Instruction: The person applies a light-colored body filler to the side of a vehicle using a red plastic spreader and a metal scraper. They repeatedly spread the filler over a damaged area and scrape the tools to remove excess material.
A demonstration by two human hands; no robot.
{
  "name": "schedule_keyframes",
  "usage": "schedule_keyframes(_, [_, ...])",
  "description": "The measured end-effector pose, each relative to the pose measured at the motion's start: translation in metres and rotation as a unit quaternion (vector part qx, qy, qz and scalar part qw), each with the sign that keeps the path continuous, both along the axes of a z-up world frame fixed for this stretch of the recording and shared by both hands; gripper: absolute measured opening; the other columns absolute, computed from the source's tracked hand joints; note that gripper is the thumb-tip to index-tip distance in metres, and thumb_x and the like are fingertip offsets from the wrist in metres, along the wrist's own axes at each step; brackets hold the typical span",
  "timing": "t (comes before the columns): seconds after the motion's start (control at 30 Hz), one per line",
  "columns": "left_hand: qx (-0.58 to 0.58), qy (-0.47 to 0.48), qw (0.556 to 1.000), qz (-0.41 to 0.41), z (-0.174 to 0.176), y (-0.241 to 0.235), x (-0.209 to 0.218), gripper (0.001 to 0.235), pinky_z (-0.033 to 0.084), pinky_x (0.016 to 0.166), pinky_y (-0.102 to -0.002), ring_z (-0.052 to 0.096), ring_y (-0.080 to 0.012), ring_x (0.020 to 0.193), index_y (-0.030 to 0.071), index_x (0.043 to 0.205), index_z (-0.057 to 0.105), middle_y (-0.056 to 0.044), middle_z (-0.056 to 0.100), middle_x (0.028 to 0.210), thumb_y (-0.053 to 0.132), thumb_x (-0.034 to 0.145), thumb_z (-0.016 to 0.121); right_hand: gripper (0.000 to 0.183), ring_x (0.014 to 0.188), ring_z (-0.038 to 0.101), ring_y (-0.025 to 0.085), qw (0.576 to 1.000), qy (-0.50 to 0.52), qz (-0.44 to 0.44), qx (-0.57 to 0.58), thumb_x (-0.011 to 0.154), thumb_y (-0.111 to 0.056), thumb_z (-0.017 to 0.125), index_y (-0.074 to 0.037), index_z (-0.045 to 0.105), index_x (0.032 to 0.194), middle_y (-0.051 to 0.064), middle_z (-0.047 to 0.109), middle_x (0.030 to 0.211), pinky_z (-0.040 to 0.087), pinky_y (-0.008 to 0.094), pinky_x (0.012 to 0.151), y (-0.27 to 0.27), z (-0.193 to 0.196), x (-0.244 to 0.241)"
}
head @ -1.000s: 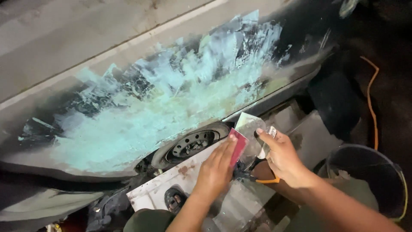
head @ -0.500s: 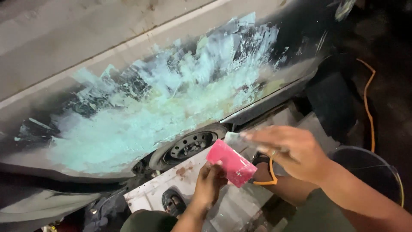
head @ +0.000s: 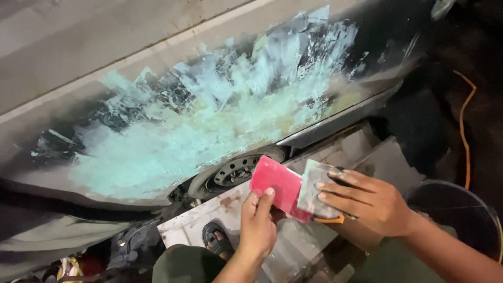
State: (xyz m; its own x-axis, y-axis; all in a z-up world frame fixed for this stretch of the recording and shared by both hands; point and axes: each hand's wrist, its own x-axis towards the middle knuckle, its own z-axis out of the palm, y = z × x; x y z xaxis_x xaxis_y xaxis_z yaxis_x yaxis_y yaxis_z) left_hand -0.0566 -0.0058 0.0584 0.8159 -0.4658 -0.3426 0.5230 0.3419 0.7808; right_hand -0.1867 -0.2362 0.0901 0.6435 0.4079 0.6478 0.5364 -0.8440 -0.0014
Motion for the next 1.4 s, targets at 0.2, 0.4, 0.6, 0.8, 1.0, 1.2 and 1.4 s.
schedule_keyframes(0.2, [0.011, -0.115, 0.990, 0.075, 0.010, 0.012, 0.032, 0.030, 0.059, 0.071, -0.039, 0.065, -0.0251, 0.091, -0.001, 0.114, 0.065, -0.014, 0.067, 0.098, 0.023, 0.098, 0.056, 0.043, 0.118, 0.069, 0.018, 0.949, 0.166, -0.269, 0.012, 0.099, -0.033, 0.049, -0.036, 0.061, 0.140, -0.005, 0.072, 0.130, 0.061, 0.038, 0.083, -0.043, -0.093, 0.002])
schedule_keyframes(0.4, [0.269, -0.526, 0.806, -0.040, -0.016, 0.004, 0.057, 0.032, 0.034, 0.042, -0.023, 0.047, -0.0076, 0.051, 0.012, 0.091, 0.059, 0.004, 0.053, 0.066, 0.028, 0.110, 0.038, 0.029, 0.053, 0.029, 0.010, 0.672, 0.293, -0.308, 0.606, 0.101, -0.030, 0.066, -0.008, 0.063, 0.083, -0.001, 0.036, 0.060, 0.020, 0.032, 0.049, 0.013, -0.069, 0.046])
schedule_keyframes(0.6, [0.357, -0.661, 0.639, -0.167, -0.025, 0.000, 0.050, 0.073, 0.059, 0.051, -0.040, 0.070, -0.0258, 0.065, 0.028, 0.159, 0.032, -0.014, 0.073, 0.123, 0.000, 0.097, 0.057, 0.025, 0.053, 0.055, 0.016, 0.486, 0.239, -0.200, 0.817, 0.097, -0.025, 0.074, -0.011, 0.057, 0.084, 0.003, 0.058, 0.063, 0.037, 0.030, 0.054, 0.033, -0.071, 0.083])
schedule_keyframes(0.8, [0.419, -0.718, 0.523, -0.188, -0.092, 0.015, 0.062, 0.057, 0.052, 0.040, -0.044, 0.065, -0.0297, 0.050, 0.008, 0.149, 0.049, -0.011, 0.067, 0.075, 0.003, 0.094, 0.059, 0.020, 0.075, 0.064, 0.020, 0.465, 0.248, -0.116, 0.842, 0.101, -0.017, 0.062, -0.001, 0.068, 0.112, 0.009, 0.068, 0.096, 0.052, 0.030, 0.060, 0.021, -0.039, 0.074])
schedule_keyframes(1.0, [0.360, -0.410, 0.820, -0.172, -0.067, 0.019, 0.048, 0.033, 0.046, 0.064, -0.044, 0.070, -0.0336, 0.079, 0.006, 0.097, 0.063, -0.016, 0.074, 0.089, 0.031, 0.106, 0.044, 0.043, 0.061, 0.036, 0.007, 0.758, 0.204, -0.233, 0.573, 0.100, -0.033, 0.067, -0.018, 0.041, 0.069, -0.008, 0.035, 0.066, 0.029, 0.029, 0.056, 0.024, 0.010, 0.047])
schedule_keyframes(1.2, [0.067, -0.122, 0.975, -0.173, -0.017, 0.015, 0.042, 0.062, 0.064, 0.078, -0.042, 0.069, -0.0209, 0.085, 0.008, 0.118, 0.064, -0.007, 0.069, 0.092, 0.061, 0.086, 0.059, 0.032, 0.114, 0.072, 0.019, 0.998, 0.008, -0.052, 0.047, 0.100, -0.008, 0.056, -0.015, 0.070, 0.128, 0.000, 0.072, 0.129, 0.058, 0.037, 0.101, 0.037, -0.019, 0.039])
schedule_keyframes(1.4, [0.011, -0.016, 0.995, 0.098, 0.033, 0.020, 0.067, 0.041, 0.050, 0.069, -0.037, 0.060, -0.0264, 0.093, 0.010, 0.137, 0.057, -0.012, 0.063, 0.108, 0.024, 0.099, 0.053, 0.041, 0.121, 0.068, 0.021, 0.939, 0.187, -0.287, 0.026, 0.100, -0.038, 0.049, -0.029, 0.065, 0.137, -0.004, 0.069, 0.135, 0.057, 0.041, 0.102, -0.043, -0.178, 0.025])
